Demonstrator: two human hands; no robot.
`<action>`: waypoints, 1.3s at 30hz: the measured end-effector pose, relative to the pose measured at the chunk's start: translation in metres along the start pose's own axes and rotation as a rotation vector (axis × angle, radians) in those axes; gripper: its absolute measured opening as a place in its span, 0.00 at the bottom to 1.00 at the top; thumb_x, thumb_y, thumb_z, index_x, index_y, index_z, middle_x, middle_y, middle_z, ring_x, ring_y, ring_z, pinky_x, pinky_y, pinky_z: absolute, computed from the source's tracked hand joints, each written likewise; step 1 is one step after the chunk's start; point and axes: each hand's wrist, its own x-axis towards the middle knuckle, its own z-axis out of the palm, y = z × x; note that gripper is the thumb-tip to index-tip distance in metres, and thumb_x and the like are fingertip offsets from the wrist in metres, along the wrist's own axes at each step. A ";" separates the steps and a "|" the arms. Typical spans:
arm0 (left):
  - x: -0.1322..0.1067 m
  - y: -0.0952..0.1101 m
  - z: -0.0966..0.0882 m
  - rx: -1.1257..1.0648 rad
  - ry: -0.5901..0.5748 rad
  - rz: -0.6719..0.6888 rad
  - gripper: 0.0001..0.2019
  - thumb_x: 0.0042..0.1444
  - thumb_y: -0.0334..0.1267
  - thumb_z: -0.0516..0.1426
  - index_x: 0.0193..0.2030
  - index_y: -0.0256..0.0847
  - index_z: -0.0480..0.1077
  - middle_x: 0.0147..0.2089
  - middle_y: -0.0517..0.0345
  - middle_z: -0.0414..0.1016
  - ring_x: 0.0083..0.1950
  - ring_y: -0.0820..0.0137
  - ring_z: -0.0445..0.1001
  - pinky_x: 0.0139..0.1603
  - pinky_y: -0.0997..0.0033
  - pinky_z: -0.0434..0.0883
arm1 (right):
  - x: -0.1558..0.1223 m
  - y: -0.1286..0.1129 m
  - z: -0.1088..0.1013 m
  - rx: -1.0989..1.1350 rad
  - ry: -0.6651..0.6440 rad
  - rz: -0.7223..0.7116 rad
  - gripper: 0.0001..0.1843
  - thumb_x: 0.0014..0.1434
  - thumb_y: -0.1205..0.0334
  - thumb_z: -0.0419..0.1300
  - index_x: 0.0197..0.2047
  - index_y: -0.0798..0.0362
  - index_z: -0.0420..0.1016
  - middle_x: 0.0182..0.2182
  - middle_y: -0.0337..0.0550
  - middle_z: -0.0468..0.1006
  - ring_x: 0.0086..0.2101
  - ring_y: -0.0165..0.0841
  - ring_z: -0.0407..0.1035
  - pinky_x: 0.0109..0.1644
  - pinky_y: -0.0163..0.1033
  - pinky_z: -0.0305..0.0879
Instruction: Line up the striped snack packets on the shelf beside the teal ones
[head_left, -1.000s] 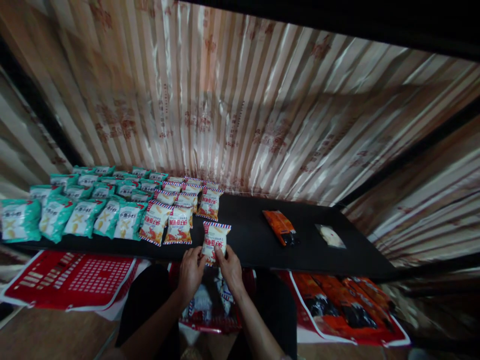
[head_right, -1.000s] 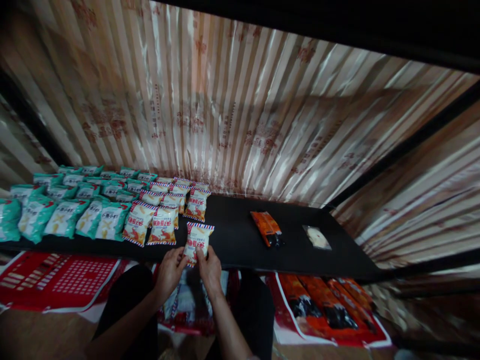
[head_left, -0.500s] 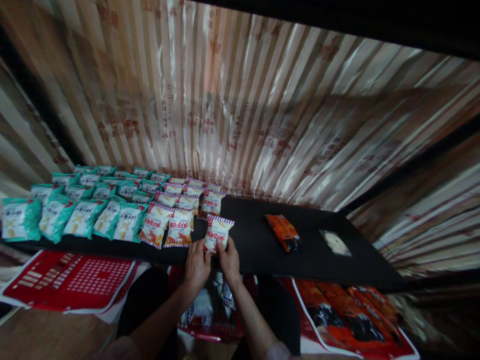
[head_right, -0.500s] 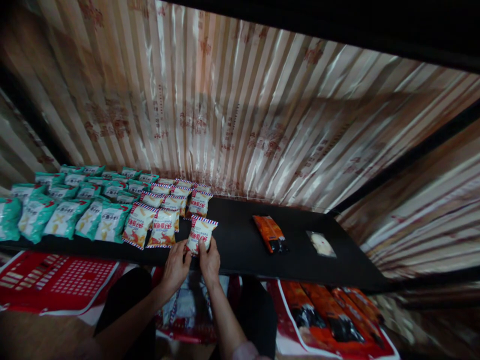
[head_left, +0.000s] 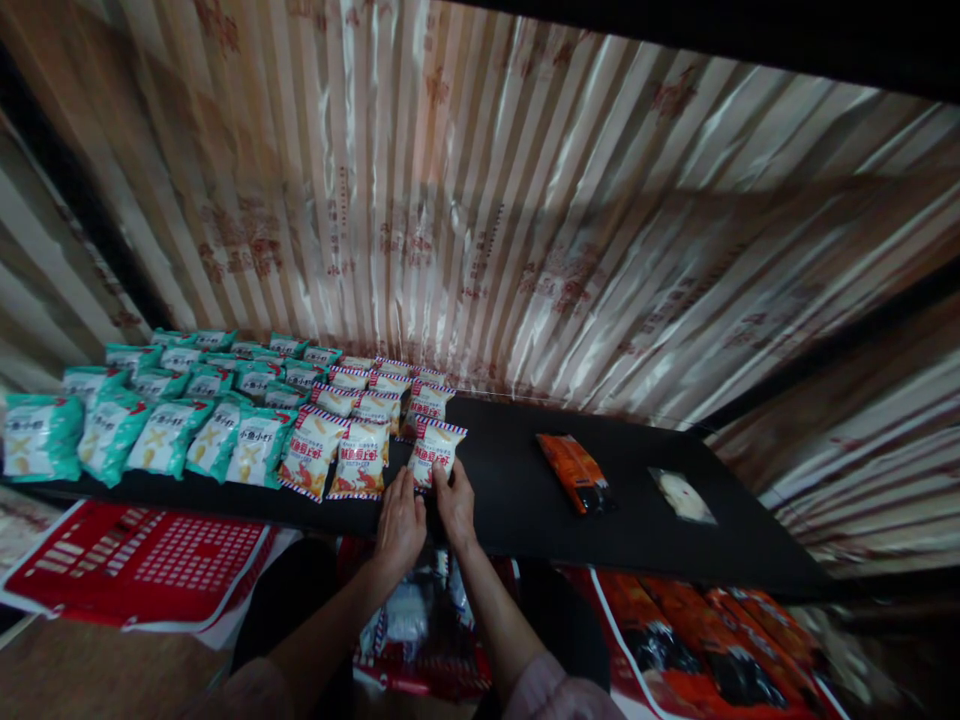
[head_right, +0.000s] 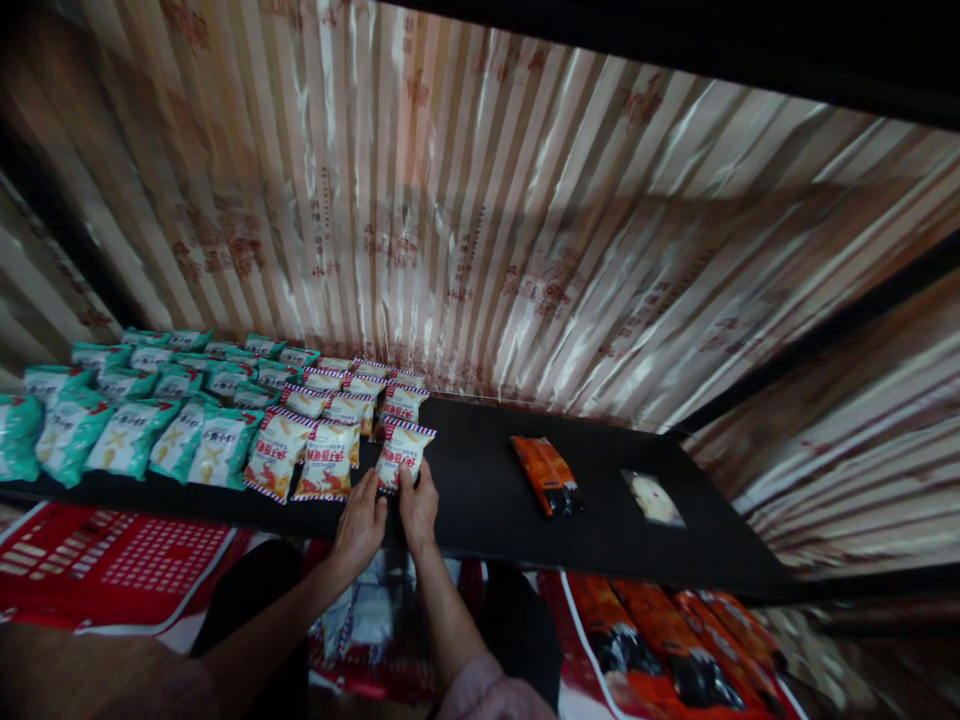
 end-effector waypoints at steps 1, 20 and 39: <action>0.002 0.001 0.000 0.002 -0.011 -0.005 0.23 0.58 0.33 0.43 0.59 0.25 0.59 0.62 0.36 0.60 0.63 0.59 0.58 0.63 0.56 0.58 | 0.002 0.001 0.001 0.002 0.001 -0.005 0.26 0.56 0.46 0.50 0.52 0.53 0.69 0.39 0.47 0.78 0.36 0.37 0.71 0.41 0.39 0.65; 0.025 0.001 -0.001 0.001 -0.007 -0.068 0.26 0.55 0.32 0.45 0.61 0.24 0.55 0.65 0.36 0.53 0.66 0.58 0.52 0.65 0.57 0.55 | 0.029 -0.009 0.022 -0.141 0.042 -0.086 0.28 0.56 0.47 0.50 0.52 0.56 0.70 0.42 0.53 0.75 0.40 0.39 0.70 0.46 0.42 0.64; 0.025 -0.010 0.011 -0.020 0.061 -0.018 0.27 0.54 0.31 0.46 0.62 0.27 0.55 0.66 0.39 0.51 0.67 0.59 0.50 0.65 0.54 0.55 | 0.039 -0.001 0.031 -0.311 0.128 -0.178 0.30 0.57 0.45 0.48 0.53 0.58 0.68 0.44 0.57 0.73 0.46 0.44 0.64 0.51 0.47 0.59</action>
